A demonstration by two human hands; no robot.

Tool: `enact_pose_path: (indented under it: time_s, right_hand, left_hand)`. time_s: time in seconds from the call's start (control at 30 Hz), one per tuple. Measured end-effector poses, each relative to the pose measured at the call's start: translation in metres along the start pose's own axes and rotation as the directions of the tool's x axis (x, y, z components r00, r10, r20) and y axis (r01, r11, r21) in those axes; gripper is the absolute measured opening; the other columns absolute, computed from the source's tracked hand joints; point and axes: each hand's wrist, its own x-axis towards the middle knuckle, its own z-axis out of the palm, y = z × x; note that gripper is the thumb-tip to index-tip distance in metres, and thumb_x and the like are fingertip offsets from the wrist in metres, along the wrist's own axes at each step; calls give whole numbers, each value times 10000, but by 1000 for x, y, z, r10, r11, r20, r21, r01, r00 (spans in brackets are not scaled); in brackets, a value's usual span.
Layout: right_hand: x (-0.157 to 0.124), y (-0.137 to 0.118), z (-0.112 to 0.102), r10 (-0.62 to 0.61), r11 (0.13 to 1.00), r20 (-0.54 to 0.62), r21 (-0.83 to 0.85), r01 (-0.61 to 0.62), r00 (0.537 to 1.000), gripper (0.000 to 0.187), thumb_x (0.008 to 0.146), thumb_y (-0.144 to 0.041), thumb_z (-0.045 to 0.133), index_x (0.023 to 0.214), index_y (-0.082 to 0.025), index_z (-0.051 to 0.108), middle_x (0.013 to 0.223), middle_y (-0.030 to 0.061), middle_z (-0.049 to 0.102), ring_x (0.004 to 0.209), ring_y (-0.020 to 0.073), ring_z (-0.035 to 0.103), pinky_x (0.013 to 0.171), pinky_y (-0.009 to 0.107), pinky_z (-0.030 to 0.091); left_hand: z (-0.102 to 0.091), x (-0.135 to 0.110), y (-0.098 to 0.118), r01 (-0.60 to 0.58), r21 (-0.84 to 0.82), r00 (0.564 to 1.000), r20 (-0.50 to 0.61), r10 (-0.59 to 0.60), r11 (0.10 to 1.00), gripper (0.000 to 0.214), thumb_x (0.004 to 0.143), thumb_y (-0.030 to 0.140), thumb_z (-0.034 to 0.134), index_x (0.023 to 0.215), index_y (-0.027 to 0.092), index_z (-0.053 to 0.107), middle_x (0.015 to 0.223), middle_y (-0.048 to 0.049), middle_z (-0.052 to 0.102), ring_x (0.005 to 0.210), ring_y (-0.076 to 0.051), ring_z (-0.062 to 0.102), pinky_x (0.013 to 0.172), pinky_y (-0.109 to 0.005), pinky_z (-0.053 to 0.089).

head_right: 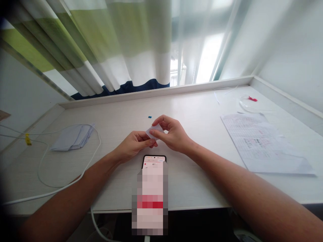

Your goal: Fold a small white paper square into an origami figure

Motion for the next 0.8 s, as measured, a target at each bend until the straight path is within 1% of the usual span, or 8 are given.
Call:
enact_pose_path:
  time_s: [0.07,0.2,0.3,0.43,0.53,0.63,0.7,0.8]
  right_hand:
    - [0,0,0,6,999,4,33,-6,1000,246,849,-349,836,942,-217,651,856,23,737,747,166,675,671,342,533]
    - [2,-2,1,50,994,3,95,-50,999,313,797,-337,879,940,-224,625,769,4,726,717,177,687,642,340,538]
    - [2,-6,1,79,987,12,137,-80,997,364,747,-325,917,936,-221,624,750,1,735,687,166,677,611,320,525]
    - [2,-11,2,147,974,24,170,-149,989,399,705,-340,944,925,-216,635,730,-5,727,628,150,651,564,305,504]
    - [2,-11,1,190,958,30,213,-192,981,365,779,-403,891,996,-203,676,798,20,748,676,157,669,611,315,524]
    - [4,-9,-2,222,938,27,268,-221,975,352,903,-506,747,1056,-191,723,918,66,774,772,178,697,721,350,555]
    - [5,-8,-3,231,939,19,259,-228,973,350,919,-517,719,1028,-186,755,907,64,768,783,177,690,751,349,550]
    - [5,-8,-3,217,949,42,223,-221,975,294,882,-478,771,934,-189,775,813,30,735,724,156,660,697,316,530]
  left_hand:
    - [0,0,0,6,12,1000,10,-6,1000,218,827,380,845,878,168,824,870,-68,794,783,-141,644,804,-296,510]
    - [0,-1,0,12,22,999,32,-12,1000,200,833,360,840,900,172,831,897,-68,801,820,-151,672,843,-306,516]
    - [-1,-2,0,18,11,998,53,-18,1000,188,831,344,844,912,176,832,917,-72,809,853,-163,696,865,-313,521]
    - [0,-2,1,31,10,996,81,-32,999,192,838,350,841,918,176,833,938,-80,814,856,-171,704,845,-316,529]
    - [-1,-2,2,24,-6,997,73,-23,1000,195,836,359,845,903,177,830,919,-73,809,843,-158,689,848,-308,523]
    - [-2,-1,1,18,-21,999,39,-17,1000,217,828,375,853,901,172,827,900,-71,803,798,-138,652,826,-294,510]
    - [-3,-1,1,20,-28,1000,24,-19,999,233,827,384,853,902,166,826,897,-77,800,779,-135,636,817,-294,502]
    - [-2,-1,1,24,-38,1000,21,-23,999,246,825,388,853,915,161,826,900,-86,798,781,-145,639,824,-310,504]
